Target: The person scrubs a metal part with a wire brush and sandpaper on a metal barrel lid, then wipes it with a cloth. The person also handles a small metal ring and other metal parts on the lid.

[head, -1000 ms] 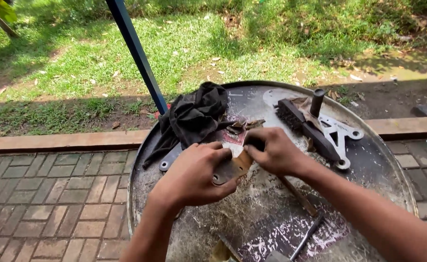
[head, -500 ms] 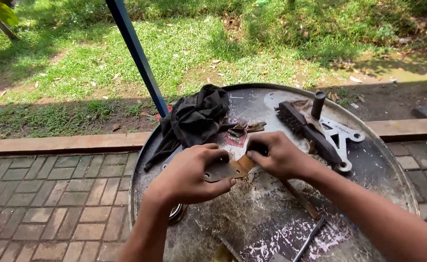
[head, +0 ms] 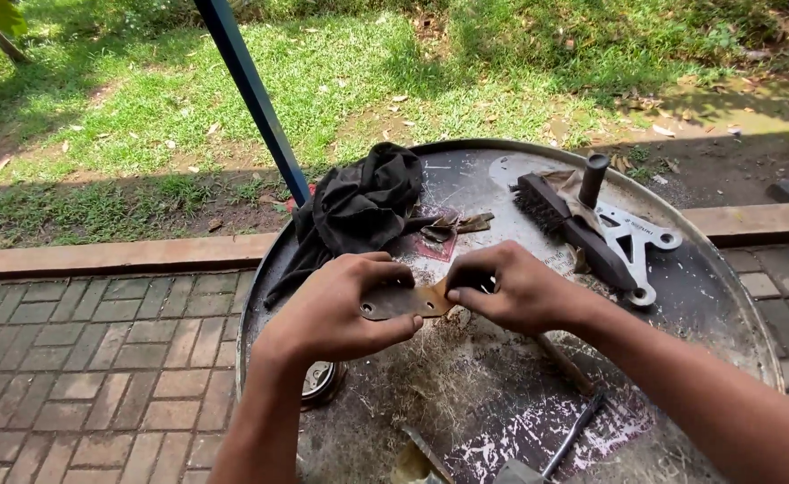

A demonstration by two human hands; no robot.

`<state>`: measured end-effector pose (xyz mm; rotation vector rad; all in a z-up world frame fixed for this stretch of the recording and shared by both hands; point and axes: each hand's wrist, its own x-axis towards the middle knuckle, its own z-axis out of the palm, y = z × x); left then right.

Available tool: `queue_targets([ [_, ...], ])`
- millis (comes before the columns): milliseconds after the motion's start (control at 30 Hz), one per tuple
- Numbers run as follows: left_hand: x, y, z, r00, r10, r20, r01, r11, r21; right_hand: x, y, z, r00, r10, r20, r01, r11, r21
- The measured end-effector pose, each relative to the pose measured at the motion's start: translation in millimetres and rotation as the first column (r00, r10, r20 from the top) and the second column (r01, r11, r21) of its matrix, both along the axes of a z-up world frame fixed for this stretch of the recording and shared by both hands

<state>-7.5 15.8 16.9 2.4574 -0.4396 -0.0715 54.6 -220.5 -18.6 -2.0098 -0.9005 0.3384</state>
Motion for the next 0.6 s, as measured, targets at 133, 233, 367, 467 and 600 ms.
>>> queue_targets([
  [133,-5,-1,3,1.000,0.006,-0.015,-0.006,1.000,-0.002,23,-12,-16,0.997,-0.035,0.069,0.039,0.997,-0.060],
  [233,-4,1,6,1.000,-0.008,-0.019,0.008,1.000,0.006,11,-9,-3,0.999,-0.027,-0.038,0.025,0.998,-0.056],
  [367,-6,0,4,1.000,-0.011,-0.005,0.011,1.000,-0.019,16,-10,-11,0.997,-0.053,-0.058,0.047,0.993,-0.109],
  [467,-2,6,4,1.000,-0.020,-0.012,0.020,0.998,-0.056,22,-11,-15,0.995,-0.097,-0.036,0.092,0.989,-0.114],
  [600,-3,10,1,0.997,-0.036,-0.061,0.029,0.992,-0.121,27,-15,-34,0.981,-0.177,0.075,0.184,0.979,-0.093],
])
